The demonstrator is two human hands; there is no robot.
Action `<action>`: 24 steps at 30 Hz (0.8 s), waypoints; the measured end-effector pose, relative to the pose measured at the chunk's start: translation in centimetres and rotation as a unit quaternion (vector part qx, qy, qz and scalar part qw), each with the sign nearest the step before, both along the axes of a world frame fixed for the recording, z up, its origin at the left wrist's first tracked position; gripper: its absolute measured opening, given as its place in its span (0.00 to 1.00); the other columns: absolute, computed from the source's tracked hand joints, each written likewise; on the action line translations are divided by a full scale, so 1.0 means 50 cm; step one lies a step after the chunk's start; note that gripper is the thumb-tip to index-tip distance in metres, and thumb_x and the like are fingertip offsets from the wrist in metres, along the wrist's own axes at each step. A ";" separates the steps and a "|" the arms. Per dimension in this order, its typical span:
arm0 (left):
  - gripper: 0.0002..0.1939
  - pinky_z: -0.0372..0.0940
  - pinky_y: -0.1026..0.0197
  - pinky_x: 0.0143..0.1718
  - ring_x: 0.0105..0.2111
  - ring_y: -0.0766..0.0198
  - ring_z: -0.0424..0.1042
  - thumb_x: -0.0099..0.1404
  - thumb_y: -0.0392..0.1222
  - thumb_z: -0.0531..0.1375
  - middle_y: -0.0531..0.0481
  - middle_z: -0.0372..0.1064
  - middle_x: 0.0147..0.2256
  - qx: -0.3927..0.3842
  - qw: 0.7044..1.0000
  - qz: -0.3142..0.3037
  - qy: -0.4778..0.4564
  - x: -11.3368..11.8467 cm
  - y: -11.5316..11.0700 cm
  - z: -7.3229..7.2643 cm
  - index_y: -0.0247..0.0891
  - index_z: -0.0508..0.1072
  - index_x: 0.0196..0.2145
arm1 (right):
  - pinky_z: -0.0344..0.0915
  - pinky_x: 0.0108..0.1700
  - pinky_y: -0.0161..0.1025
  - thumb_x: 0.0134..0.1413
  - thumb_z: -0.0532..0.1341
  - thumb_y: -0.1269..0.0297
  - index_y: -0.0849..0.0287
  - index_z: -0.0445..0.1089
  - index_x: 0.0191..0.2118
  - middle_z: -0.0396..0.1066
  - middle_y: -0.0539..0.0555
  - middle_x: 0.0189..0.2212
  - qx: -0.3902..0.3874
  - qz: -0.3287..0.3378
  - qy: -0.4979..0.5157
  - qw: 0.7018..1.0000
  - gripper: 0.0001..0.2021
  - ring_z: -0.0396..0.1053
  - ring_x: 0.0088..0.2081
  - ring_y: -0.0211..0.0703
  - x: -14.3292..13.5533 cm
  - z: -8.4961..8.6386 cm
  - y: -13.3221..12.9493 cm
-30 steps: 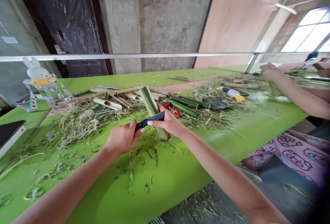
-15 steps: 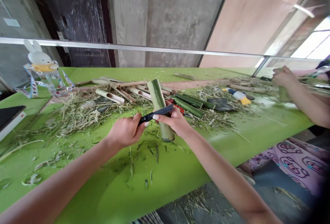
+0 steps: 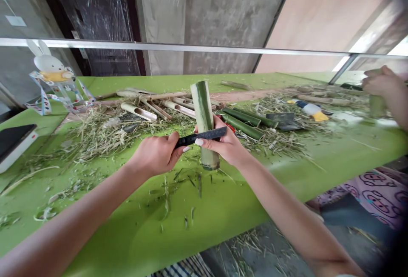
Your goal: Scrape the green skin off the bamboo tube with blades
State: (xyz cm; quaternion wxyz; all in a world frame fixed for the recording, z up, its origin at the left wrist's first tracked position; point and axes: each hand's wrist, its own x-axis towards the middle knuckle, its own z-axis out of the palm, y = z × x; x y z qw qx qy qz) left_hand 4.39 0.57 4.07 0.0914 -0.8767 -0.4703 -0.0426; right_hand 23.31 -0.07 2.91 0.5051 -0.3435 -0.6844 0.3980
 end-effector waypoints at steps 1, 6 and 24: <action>0.21 0.57 0.61 0.20 0.20 0.60 0.67 0.65 0.51 0.37 0.46 0.67 0.24 0.003 1.000 0.001 0.002 0.001 0.000 0.000 0.35 0.62 0.40 | 0.67 0.37 0.38 0.43 0.65 0.56 0.56 0.59 0.41 0.64 0.51 0.33 0.002 -0.005 -0.002 1.000 0.20 0.64 0.35 0.39 0.000 0.001 -0.001; 0.21 0.59 0.61 0.21 0.21 0.60 0.67 0.65 0.51 0.38 0.45 0.68 0.24 0.027 1.000 0.011 0.009 0.004 -0.002 -0.002 0.35 0.62 0.40 | 0.66 0.38 0.39 0.44 0.64 0.56 0.56 0.60 0.41 0.64 0.51 0.33 0.017 -0.007 -0.006 1.000 0.19 0.65 0.35 0.39 0.002 0.003 -0.005; 0.22 0.61 0.58 0.20 0.23 0.54 0.71 0.65 0.50 0.39 0.42 0.70 0.27 0.066 0.997 0.033 -0.007 0.010 0.002 0.011 0.32 0.63 0.42 | 0.61 0.23 0.35 0.44 0.64 0.55 0.60 0.63 0.27 0.62 0.47 0.19 -0.005 -0.043 0.007 0.999 0.13 0.62 0.21 0.34 -0.010 0.004 -0.001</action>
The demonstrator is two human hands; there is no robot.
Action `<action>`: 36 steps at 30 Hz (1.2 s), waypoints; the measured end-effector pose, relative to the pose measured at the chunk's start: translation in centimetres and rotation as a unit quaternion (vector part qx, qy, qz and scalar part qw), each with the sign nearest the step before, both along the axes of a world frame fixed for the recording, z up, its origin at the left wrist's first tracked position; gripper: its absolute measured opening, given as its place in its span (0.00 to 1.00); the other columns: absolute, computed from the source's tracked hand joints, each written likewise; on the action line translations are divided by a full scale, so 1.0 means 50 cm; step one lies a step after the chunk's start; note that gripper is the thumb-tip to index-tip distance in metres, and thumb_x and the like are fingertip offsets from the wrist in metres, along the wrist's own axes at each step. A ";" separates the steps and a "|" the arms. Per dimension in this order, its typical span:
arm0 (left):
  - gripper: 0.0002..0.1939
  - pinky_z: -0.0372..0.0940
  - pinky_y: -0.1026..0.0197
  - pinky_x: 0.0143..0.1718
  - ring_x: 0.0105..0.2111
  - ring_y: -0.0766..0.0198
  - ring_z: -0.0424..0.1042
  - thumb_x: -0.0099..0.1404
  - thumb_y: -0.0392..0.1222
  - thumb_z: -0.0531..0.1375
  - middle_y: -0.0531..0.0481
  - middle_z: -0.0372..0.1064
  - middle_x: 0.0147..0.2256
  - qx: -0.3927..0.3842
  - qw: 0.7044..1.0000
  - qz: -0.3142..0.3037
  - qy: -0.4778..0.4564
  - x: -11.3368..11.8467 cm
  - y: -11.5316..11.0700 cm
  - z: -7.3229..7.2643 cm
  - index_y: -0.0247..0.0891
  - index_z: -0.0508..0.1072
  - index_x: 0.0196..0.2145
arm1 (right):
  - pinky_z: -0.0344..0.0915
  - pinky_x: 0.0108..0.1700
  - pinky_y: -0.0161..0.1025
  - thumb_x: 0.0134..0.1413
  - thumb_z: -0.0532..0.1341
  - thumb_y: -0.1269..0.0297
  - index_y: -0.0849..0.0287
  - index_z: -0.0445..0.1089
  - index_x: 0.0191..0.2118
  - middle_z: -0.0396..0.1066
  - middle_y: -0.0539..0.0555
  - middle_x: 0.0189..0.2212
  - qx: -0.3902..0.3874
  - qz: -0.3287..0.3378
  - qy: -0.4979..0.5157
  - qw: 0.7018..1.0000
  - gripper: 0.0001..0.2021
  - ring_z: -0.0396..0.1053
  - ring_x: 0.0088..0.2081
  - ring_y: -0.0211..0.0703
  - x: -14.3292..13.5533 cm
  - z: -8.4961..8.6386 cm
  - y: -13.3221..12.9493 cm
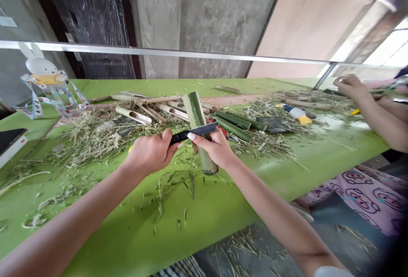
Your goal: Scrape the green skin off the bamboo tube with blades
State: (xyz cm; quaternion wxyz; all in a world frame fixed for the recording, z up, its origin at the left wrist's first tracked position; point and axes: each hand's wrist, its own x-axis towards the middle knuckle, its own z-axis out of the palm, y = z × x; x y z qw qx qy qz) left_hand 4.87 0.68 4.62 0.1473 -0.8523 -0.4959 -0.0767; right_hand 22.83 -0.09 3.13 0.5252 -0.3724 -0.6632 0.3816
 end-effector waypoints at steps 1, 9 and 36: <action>0.22 0.62 0.57 0.21 0.24 0.53 0.71 0.65 0.49 0.39 0.41 0.71 0.27 -0.001 1.000 0.006 0.004 0.003 0.002 0.001 0.32 0.63 0.43 | 0.61 0.22 0.35 0.45 0.63 0.54 0.60 0.62 0.25 0.62 0.47 0.17 -0.013 -0.009 0.000 1.000 0.14 0.62 0.19 0.34 -0.002 0.000 0.000; 0.22 0.62 0.57 0.23 0.24 0.53 0.71 0.65 0.49 0.38 0.41 0.71 0.28 -0.019 1.000 -0.005 0.008 -0.010 0.014 0.012 0.32 0.62 0.44 | 0.62 0.22 0.35 0.46 0.62 0.56 0.59 0.62 0.27 0.61 0.46 0.17 -0.017 0.008 -0.057 0.998 0.12 0.62 0.18 0.34 0.003 0.003 0.007; 0.20 0.62 0.58 0.22 0.24 0.54 0.71 0.66 0.47 0.38 0.41 0.70 0.27 -0.037 0.998 -0.039 0.013 -0.004 0.013 -0.029 0.32 0.62 0.40 | 0.64 0.34 0.33 0.32 0.70 0.64 0.57 0.63 0.37 0.66 0.47 0.30 -0.121 0.073 0.140 0.980 0.23 0.64 0.30 0.34 0.002 -0.027 0.039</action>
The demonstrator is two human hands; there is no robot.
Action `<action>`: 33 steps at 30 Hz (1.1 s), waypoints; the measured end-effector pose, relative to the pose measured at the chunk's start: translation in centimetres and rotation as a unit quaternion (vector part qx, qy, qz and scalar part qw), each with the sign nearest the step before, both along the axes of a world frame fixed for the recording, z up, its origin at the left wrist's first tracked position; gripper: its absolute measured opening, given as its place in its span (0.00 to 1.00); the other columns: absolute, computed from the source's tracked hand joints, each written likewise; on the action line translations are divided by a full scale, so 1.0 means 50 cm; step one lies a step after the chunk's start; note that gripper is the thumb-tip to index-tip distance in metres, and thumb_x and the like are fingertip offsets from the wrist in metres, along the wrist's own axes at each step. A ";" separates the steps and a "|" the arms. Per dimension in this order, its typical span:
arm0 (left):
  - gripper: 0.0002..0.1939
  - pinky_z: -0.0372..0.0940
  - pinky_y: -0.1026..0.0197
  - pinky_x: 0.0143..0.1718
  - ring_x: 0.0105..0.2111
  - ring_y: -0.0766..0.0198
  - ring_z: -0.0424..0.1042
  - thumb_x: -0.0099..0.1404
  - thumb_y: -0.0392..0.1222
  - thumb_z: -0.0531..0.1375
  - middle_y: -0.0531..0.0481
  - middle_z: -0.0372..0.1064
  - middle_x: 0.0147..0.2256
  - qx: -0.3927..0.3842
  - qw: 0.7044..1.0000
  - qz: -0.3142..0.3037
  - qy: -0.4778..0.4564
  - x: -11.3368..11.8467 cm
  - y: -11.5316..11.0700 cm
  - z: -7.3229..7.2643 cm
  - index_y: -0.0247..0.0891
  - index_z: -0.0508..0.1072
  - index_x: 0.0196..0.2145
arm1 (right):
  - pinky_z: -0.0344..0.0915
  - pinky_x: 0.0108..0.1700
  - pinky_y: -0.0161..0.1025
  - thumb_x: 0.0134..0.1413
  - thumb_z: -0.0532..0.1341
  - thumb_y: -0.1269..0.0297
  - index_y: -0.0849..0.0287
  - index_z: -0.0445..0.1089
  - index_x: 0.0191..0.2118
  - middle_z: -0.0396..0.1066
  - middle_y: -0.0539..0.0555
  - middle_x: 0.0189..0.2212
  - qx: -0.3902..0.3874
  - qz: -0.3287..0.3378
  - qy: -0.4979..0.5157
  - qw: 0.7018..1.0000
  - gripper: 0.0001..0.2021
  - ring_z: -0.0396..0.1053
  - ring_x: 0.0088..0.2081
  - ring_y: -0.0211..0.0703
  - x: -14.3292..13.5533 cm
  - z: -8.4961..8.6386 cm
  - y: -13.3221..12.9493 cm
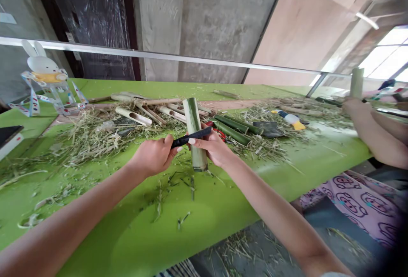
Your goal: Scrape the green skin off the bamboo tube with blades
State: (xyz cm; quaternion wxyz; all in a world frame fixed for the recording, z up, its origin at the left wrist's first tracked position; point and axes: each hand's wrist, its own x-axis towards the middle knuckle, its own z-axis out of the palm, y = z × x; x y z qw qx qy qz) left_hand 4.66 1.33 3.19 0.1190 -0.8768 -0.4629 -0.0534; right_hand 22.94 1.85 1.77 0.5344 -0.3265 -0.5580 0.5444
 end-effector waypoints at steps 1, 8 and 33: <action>0.19 0.62 0.58 0.22 0.23 0.55 0.71 0.66 0.47 0.38 0.42 0.70 0.26 -0.004 1.000 -0.008 0.003 0.001 -0.001 -0.001 0.32 0.62 0.40 | 0.64 0.35 0.34 0.32 0.70 0.65 0.56 0.63 0.38 0.66 0.47 0.31 0.001 -0.007 -0.005 1.000 0.23 0.65 0.31 0.34 0.002 0.000 0.000; 0.19 0.60 0.60 0.21 0.23 0.55 0.70 0.66 0.47 0.38 0.43 0.70 0.25 -0.024 0.999 -0.031 0.005 0.006 -0.006 -0.004 0.33 0.61 0.40 | 0.67 0.36 0.37 0.29 0.71 0.66 0.57 0.62 0.39 0.66 0.50 0.33 0.032 -0.017 -0.072 0.997 0.26 0.66 0.35 0.38 0.010 0.004 -0.008; 0.20 0.62 0.58 0.24 0.27 0.52 0.72 0.66 0.50 0.39 0.41 0.70 0.28 -0.039 0.999 0.033 0.012 0.011 -0.015 0.013 0.33 0.60 0.42 | 0.65 0.30 0.37 0.38 0.67 0.55 0.58 0.63 0.37 0.68 0.51 0.29 0.129 -0.150 -0.212 0.957 0.20 0.66 0.28 0.38 -0.003 0.005 -0.037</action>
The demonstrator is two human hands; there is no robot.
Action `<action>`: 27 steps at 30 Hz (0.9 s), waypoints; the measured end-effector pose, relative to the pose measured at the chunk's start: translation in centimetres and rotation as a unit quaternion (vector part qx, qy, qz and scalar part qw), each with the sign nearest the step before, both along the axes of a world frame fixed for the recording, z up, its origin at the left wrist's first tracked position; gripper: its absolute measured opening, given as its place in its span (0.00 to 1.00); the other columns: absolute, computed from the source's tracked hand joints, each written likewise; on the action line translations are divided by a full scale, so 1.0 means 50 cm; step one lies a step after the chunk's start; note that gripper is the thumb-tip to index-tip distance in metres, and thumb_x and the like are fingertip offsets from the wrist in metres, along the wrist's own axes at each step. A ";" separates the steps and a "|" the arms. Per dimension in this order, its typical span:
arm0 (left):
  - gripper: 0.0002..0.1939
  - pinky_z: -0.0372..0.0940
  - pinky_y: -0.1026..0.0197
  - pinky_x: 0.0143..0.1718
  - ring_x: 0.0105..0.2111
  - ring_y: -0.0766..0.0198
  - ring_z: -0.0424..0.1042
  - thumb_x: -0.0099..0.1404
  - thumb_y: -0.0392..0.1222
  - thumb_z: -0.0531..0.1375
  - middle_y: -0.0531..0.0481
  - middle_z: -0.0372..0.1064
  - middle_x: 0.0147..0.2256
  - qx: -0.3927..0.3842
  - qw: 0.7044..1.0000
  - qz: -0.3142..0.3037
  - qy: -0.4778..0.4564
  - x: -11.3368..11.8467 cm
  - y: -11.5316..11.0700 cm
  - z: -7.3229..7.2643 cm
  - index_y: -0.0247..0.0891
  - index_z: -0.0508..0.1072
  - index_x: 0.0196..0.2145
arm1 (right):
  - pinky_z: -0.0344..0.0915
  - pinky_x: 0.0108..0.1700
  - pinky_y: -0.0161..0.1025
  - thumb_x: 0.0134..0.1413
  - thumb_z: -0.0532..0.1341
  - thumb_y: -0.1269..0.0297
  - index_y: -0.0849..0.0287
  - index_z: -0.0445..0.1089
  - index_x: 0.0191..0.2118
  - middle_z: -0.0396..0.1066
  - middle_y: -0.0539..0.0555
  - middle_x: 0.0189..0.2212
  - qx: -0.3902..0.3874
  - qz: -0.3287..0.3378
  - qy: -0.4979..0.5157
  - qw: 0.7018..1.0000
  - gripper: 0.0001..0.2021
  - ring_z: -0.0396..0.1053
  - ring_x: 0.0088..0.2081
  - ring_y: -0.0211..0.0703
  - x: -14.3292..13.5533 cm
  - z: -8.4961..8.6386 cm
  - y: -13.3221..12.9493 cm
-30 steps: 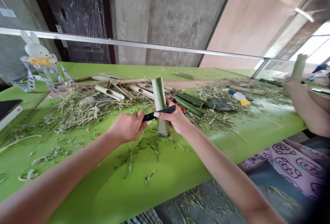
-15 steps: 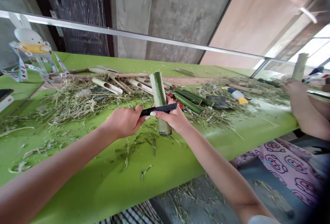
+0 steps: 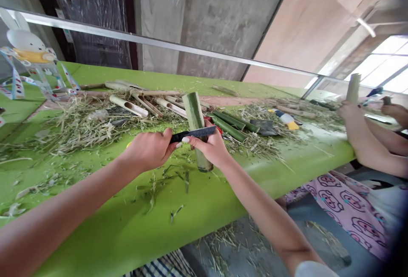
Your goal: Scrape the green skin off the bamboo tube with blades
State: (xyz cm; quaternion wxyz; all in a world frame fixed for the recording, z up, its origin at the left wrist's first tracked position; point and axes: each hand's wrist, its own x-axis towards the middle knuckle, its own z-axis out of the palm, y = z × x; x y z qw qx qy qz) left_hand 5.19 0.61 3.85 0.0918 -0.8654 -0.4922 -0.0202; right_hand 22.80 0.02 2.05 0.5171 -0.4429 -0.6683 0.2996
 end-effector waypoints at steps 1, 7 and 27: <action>0.20 0.62 0.57 0.24 0.27 0.51 0.72 0.66 0.50 0.39 0.41 0.70 0.28 0.005 1.000 0.002 -0.002 0.001 0.000 -0.001 0.33 0.60 0.42 | 0.65 0.29 0.37 0.38 0.67 0.55 0.58 0.63 0.37 0.68 0.51 0.29 0.002 -0.002 -0.006 1.000 0.20 0.66 0.27 0.38 0.001 0.000 0.001; 0.21 0.62 0.57 0.24 0.27 0.51 0.72 0.66 0.50 0.39 0.40 0.70 0.28 0.013 1.000 0.001 -0.022 0.004 0.006 -0.001 0.33 0.61 0.43 | 0.65 0.25 0.37 0.40 0.66 0.54 0.60 0.65 0.30 0.68 0.51 0.24 -0.007 -0.012 -0.015 1.000 0.16 0.66 0.22 0.38 0.005 -0.001 0.007; 0.27 0.62 0.57 0.26 0.27 0.52 0.72 0.66 0.52 0.35 0.37 0.70 0.27 0.152 0.970 0.155 -0.110 -0.122 0.054 0.047 0.31 0.64 0.43 | 0.66 0.27 0.37 0.36 0.68 0.60 0.59 0.60 0.40 0.65 0.49 0.28 -0.101 0.028 0.063 0.992 0.24 0.65 0.25 0.36 -0.023 -0.005 0.027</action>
